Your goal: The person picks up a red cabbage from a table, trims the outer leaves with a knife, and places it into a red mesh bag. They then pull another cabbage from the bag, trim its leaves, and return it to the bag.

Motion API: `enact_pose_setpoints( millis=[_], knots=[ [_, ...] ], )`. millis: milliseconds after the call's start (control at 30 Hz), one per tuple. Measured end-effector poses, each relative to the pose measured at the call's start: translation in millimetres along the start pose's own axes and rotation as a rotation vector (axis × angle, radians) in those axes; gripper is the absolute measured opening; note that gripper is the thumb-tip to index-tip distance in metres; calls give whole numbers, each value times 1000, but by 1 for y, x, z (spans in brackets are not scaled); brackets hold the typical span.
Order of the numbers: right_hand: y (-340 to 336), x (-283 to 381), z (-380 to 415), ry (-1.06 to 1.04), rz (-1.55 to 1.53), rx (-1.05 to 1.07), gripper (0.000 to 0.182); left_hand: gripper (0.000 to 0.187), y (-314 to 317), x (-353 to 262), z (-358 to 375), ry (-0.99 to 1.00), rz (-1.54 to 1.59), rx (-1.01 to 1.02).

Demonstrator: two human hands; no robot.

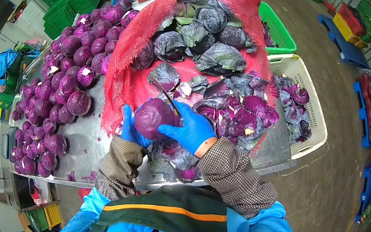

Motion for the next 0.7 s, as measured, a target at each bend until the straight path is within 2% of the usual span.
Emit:
enact_pose_setpoints(
  millis=[67,133,167,200,267,333,367,400,433,467,533,600,633,667,700],
  knots=[
    [0,-8,1,18,-43,-9,64,84,-8,-3,-4,73,-80,-52],
    [2,-14,3,86,-94,-26,55,82,-12,11,-3,-44,152,41],
    [4,-22,5,139,-324,-69,42,83,-14,17,-1,-79,290,69],
    [-1,-25,4,113,-196,-93,39,83,-13,22,1,-115,429,97],
    [-26,-35,-1,55,65,-140,32,85,-12,23,5,-141,448,86],
    [-67,-84,-7,148,-57,-342,25,86,-12,14,8,-153,461,79],
    [-87,-104,-3,240,-291,-463,25,89,-22,2,9,-97,419,124],
    [-104,-122,0,327,-528,-578,25,89,-37,-18,9,4,381,16],
    [-127,-130,5,339,-436,-646,28,89,-51,-38,11,100,333,-95],
    [-146,-136,14,353,-344,-713,31,87,-77,-66,17,271,230,-318],
    [-169,-132,24,421,-239,-831,38,84,-94,-138,26,454,30,374],
    [-174,-107,26,312,-188,-847,43,80,-148,-200,46,504,301,-106],
    [-169,-101,21,245,-194,-816,44,76,-161,-213,43,291,1137,212],
    [-167,-116,14,147,-116,-748,40,69,-162,-249,46,550,618,-135],
    [-155,-114,6,74,-46,-684,36,62,-145,-268,38,629,224,-328]
  ],
)
Point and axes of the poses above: each hand's wrist, its own z-axis away from the middle knuckle, its own y-axis out of the palm, x = y × z, the point moved 8 cm from there along -z, towards the middle knuckle, and after that the axes turned 12 degrees about -z, right-handed, at the moved point
